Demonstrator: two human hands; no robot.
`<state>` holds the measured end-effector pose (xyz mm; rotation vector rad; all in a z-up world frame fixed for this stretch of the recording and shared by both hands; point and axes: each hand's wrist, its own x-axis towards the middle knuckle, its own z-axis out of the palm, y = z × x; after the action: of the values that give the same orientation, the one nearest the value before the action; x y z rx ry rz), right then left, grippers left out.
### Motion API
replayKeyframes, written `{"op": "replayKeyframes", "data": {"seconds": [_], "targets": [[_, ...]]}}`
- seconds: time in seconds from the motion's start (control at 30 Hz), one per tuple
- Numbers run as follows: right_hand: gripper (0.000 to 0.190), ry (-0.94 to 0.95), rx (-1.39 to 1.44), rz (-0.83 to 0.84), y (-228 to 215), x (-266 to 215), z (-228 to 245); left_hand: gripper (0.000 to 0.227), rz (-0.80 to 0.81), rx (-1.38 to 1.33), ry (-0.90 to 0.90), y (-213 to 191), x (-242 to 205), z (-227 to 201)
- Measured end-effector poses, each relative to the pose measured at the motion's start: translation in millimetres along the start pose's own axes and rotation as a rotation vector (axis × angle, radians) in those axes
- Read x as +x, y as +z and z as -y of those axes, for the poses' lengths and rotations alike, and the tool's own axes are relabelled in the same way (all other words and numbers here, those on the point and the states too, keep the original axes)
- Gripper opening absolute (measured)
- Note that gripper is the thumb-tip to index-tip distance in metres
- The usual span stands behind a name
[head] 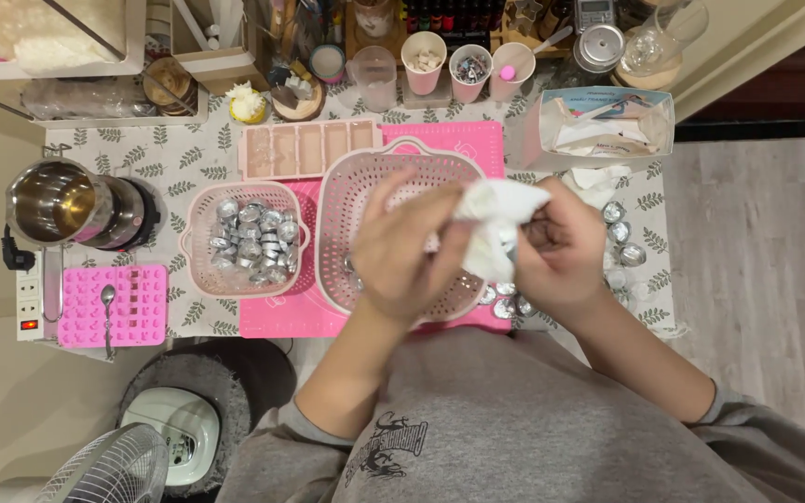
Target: Clean silver candle holders using a white cloth.
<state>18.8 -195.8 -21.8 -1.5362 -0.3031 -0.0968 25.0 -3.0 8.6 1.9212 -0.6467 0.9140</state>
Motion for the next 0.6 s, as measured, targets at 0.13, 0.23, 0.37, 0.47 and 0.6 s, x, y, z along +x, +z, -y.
{"op": "replayKeyframes", "data": {"seconds": [0.13, 0.23, 0.37, 0.47, 0.6], "targets": [[0.012, -0.118, -0.07, -0.11, -15, 0, 6, 0.016, -0.073, 0.069, -0.143, 8, -11, 22], [0.008, -0.237, -0.368, -0.163, -30, 3, 16, 0.016, -0.176, -0.362, -0.829, 14, -11, 23], [0.01, -0.388, -0.734, -0.191, -43, 6, 38, 0.022, -0.045, -0.395, -0.578, 20, -6, 9], [0.013, -0.447, -0.83, -0.134, -51, 5, 46, 0.023, 0.157, -0.135, -0.364, 26, 9, -20], [0.016, -0.482, -0.85, -0.041, -61, 2, 48, 0.037, 0.311, -0.076, -0.276, 37, 33, -48]]}}
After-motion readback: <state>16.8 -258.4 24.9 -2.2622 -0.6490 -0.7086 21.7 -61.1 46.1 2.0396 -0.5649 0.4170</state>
